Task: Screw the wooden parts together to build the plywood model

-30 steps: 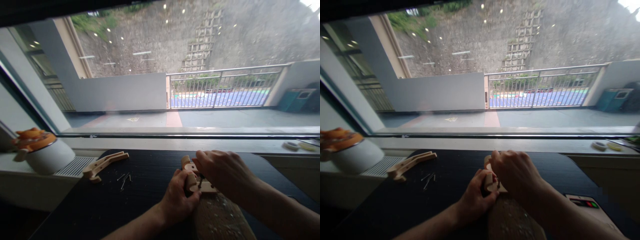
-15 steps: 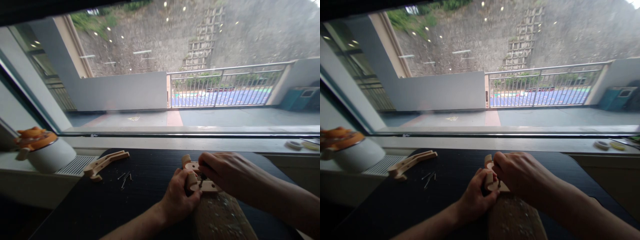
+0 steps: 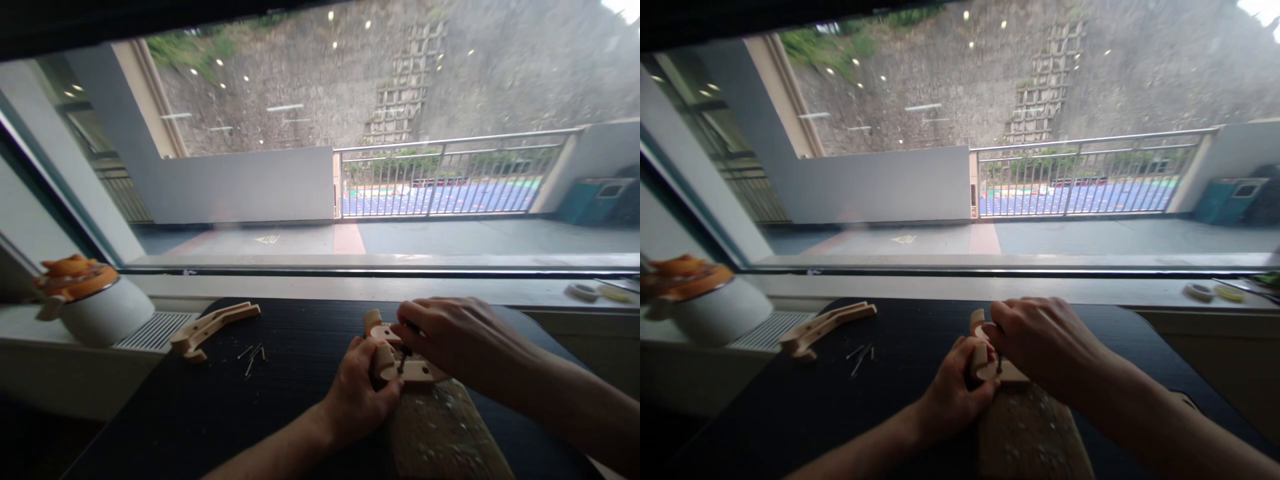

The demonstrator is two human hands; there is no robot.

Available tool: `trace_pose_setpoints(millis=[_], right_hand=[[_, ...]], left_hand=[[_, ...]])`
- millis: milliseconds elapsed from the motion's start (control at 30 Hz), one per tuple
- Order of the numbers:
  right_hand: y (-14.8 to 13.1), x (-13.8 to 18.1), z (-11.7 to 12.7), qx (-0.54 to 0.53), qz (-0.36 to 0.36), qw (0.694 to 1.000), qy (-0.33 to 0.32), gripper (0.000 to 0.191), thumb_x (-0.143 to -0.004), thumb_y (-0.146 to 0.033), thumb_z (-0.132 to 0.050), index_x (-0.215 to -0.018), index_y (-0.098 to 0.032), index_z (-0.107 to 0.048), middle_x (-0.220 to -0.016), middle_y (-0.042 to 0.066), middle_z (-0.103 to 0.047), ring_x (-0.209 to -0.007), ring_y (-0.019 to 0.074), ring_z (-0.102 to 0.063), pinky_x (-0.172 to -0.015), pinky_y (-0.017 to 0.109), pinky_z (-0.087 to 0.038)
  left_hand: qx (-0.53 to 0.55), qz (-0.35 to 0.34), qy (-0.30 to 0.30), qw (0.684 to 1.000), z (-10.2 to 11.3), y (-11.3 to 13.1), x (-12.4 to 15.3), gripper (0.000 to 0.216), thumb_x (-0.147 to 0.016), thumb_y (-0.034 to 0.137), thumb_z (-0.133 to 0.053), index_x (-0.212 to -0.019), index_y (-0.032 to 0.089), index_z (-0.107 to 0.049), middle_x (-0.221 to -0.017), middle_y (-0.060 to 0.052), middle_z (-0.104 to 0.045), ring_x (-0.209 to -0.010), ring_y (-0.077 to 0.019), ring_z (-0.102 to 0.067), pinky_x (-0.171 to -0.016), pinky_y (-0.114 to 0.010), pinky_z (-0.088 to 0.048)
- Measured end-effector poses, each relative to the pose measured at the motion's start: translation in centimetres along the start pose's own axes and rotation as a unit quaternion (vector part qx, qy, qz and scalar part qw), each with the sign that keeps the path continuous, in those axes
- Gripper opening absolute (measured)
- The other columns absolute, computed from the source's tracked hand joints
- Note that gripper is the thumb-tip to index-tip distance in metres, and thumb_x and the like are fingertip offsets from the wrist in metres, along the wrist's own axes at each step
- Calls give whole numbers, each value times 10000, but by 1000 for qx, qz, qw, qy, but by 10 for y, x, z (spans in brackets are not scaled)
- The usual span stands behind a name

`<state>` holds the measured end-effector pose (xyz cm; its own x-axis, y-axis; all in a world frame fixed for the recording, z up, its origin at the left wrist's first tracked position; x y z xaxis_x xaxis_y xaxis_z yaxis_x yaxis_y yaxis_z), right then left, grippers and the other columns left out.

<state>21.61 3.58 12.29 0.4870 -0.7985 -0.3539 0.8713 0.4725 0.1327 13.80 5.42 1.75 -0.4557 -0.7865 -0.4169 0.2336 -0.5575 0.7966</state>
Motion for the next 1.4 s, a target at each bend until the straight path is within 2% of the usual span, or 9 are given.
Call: trace_pose_setpoints(millis=[100,267,500,700,833,933,1000,1133,1400], right_hand=[[-8,2,3,-67,70,995,-27,92,-856,-184,-543,-768,-211,-535,-689,-27,-598,-575,128,-532,-507,245,-258],[-11,8,-2,-87,124,988,-28,152,-865,-129,-514,-727,-193,-515,-656,-23,-544,-540,113,-457,-507,241,-262],[-5,7,-7,-60,88,994,12,225,-912,-215,-463,-689,-202,-437,-579,-46,-513,-475,102,-421,-486,261,-220],[-4,3,-3,27,25,998,44,237,-919,-270,-434,-695,-206,-480,-522,-36,-528,-439,123,-487,-469,283,-154],[3,-1,-3,16,-14,1000,-11,277,-904,-313,-446,-651,-206,-484,-497,-29,-532,-433,133,-500,-465,271,-151],[3,0,-1,-26,-13,998,-53,162,-866,-288,-503,-727,-212,-534,-596,-23,-594,-511,145,-542,-480,253,-195],[-1,3,1,-69,12,996,-62,93,-863,-223,-502,-781,-220,-545,-657,-30,-612,-547,134,-545,-493,243,-230],[-2,8,-1,-114,43,990,-73,147,-887,-202,-485,-744,-209,-518,-653,-33,-596,-534,112,-514,-490,234,-252],[9,8,-8,-108,-1,991,-76,222,-920,-335,-462,-748,-216,-537,-581,-40,-579,-495,118,-520,-477,249,-234]], left_hand=[[-4,0,3,1000,1,0,0,246,-686,130,-627,-904,191,-531,-911,-11,-551,-888,-170,-487,-817,-277,-410],[-7,6,-3,1000,0,-1,-1,230,-687,133,-624,-890,185,-530,-908,-17,-552,-887,-174,-487,-816,-278,-410],[-14,8,-1,1000,1,0,-2,208,-684,129,-621,-858,186,-523,-888,-16,-552,-870,-173,-490,-799,-275,-414],[-3,8,2,1000,0,-1,0,239,-686,142,-633,-896,191,-529,-921,-20,-559,-894,-182,-498,-823,-283,-419],[-2,12,3,1000,0,-3,1,241,-690,146,-631,-905,187,-531,-928,-25,-543,-889,-179,-498,-806,-278,-425],[-10,8,3,1000,0,-1,0,230,-687,136,-630,-886,187,-526,-904,-16,-545,-871,-172,-489,-795,-274,-419],[-13,4,3,1000,1,0,0,233,-684,130,-629,-883,187,-522,-888,-10,-547,-864,-170,-484,-796,-275,-413],[-8,2,-2,1000,0,0,0,234,-684,125,-624,-888,184,-525,-902,-14,-543,-875,-170,-484,-804,-275,-412],[-9,15,1,1000,-1,-4,0,229,-686,135,-630,-887,177,-530,-902,-23,-529,-866,-170,-493,-799,-276,-418]])
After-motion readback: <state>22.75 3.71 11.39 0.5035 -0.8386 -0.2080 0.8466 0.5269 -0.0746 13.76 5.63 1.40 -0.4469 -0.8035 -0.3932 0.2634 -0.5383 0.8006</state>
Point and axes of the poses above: each hand's wrist, its own x-axis away from the middle knuckle, its own z-axis out of the back of the hand, y = z × x, the point moved 9 cm from there along -x, towards the middle knuckle
